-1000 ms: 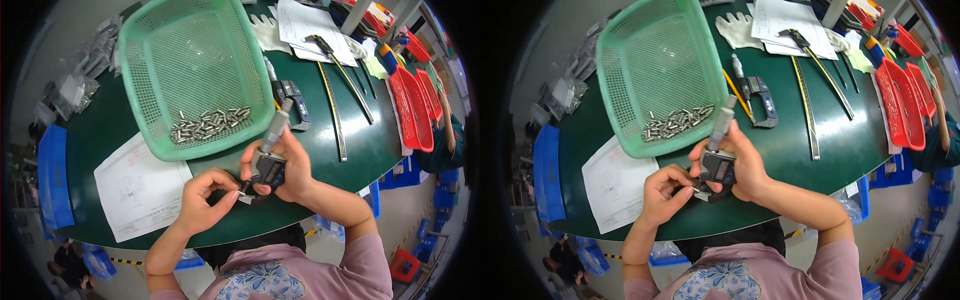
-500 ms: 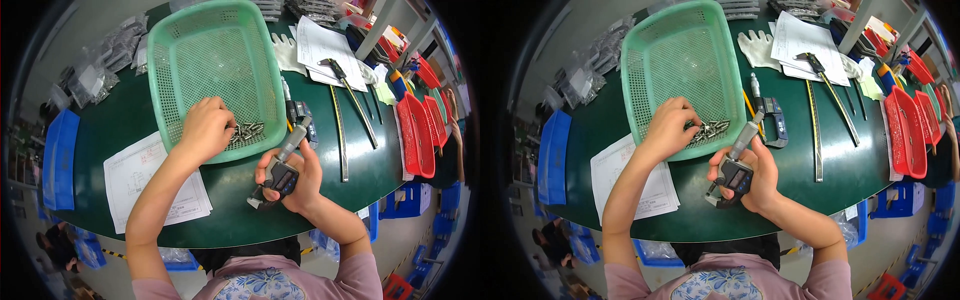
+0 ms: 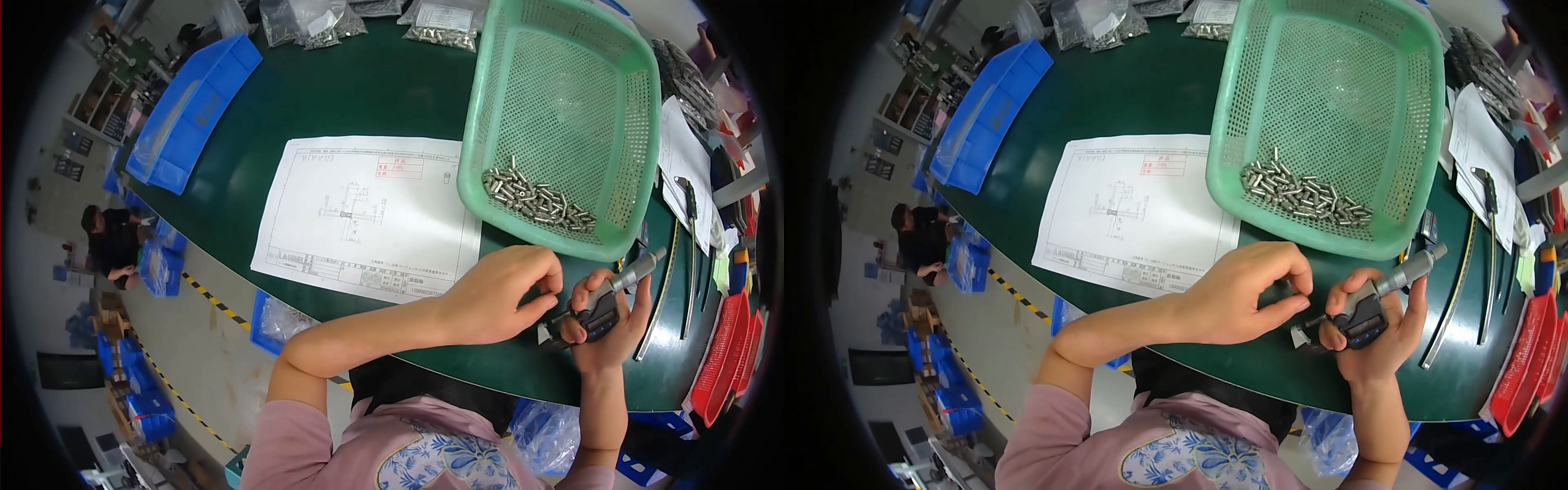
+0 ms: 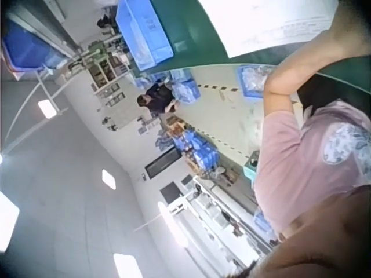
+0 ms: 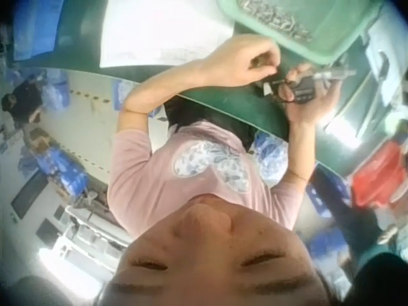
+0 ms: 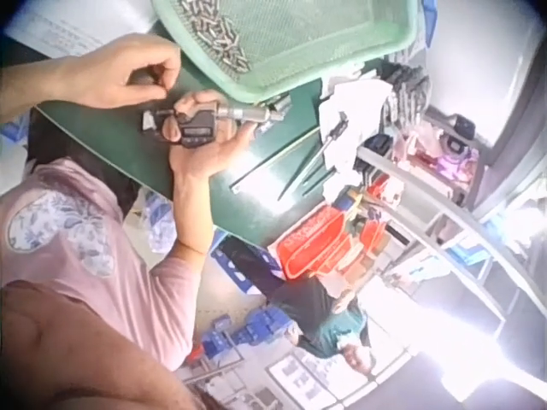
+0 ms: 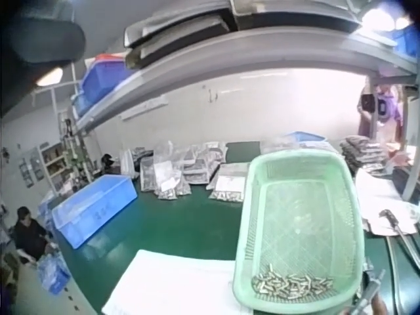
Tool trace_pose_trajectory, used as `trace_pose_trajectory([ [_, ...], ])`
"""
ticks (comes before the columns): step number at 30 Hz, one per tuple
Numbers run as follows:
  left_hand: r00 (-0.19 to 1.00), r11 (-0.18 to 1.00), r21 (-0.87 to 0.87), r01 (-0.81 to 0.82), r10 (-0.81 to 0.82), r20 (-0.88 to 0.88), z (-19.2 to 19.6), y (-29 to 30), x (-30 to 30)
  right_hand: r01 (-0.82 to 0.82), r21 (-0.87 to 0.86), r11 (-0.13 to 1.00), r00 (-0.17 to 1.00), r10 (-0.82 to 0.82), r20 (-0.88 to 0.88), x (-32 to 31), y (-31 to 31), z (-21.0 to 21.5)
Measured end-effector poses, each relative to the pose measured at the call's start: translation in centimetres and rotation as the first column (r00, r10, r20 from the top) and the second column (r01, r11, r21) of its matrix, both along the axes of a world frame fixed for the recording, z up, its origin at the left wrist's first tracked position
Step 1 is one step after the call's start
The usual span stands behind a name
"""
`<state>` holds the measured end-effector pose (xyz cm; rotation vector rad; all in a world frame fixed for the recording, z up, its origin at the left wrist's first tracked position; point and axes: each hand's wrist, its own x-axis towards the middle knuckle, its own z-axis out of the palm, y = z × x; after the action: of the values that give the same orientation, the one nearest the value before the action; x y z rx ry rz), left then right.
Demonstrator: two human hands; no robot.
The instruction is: Measuring the diameter of metal screws using a digital micrometer at a quality control workbench.
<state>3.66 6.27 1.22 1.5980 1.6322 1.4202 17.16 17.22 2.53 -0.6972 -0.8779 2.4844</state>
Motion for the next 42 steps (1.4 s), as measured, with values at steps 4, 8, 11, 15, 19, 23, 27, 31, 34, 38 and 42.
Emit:
trace_pose_trajectory([
  [4,0.963,1.0,-0.027,0.005,0.002,0.271,-0.5,-0.5,0.3,-0.001,-0.003,1.0,0.999,0.001,0.047,-0.1,0.0,-0.5],
  [8,0.953,0.992,-0.052,0.111,-0.092,0.289,-0.7,-0.7,0.7,0.02,-0.007,1.0,0.999,-0.02,0.033,0.3,0.3,-0.4],
  [11,0.928,0.983,-0.046,0.175,-0.149,0.343,-1.1,-0.7,0.2,-0.008,-0.099,0.995,1.0,0.01,0.021,0.1,0.3,-0.3],
  [15,0.855,0.967,-0.123,0.221,-0.132,0.501,-0.6,-1.2,0.0,-0.129,-0.175,0.976,0.991,0.119,-0.066,-0.2,0.5,-0.9],
  [19,0.886,0.946,-0.216,0.24,-0.122,0.448,-0.2,-1.3,-0.5,-0.221,-0.173,0.96,0.973,0.203,-0.113,-0.2,0.7,-1.2],
  [23,0.889,0.923,-0.278,0.265,-0.123,0.441,-0.1,-1.3,-0.5,-0.245,-0.107,0.963,0.969,0.24,-0.057,0.0,0.6,-1.2],
  [27,0.879,0.91,-0.308,0.277,-0.11,0.464,-0.2,-1.3,-0.3,-0.275,-0.08,0.958,0.961,0.272,-0.048,0.2,0.7,-1.1],
  [31,0.88,0.905,-0.321,0.281,-0.11,0.462,0.0,-1.4,-0.3,-0.279,-0.102,0.955,0.96,0.278,-0.022,-0.1,0.4,-1.2],
  [34,0.873,0.894,-0.335,0.297,-0.112,0.475,-0.2,-1.3,-0.5,-0.295,-0.091,0.951,0.954,0.298,0.017,-0.2,0.4,-1.6],
  [38,0.873,0.892,-0.329,0.309,-0.129,0.471,0.0,-1.4,-0.5,-0.284,-0.083,0.955,0.958,0.286,0.011,-0.3,0.2,-1.0],
  [42,0.872,0.894,-0.337,0.297,-0.111,0.476,0.0,-1.1,-0.5,-0.297,-0.049,0.954,0.954,0.298,0.012,-0.2,0.7,-1.2],
])
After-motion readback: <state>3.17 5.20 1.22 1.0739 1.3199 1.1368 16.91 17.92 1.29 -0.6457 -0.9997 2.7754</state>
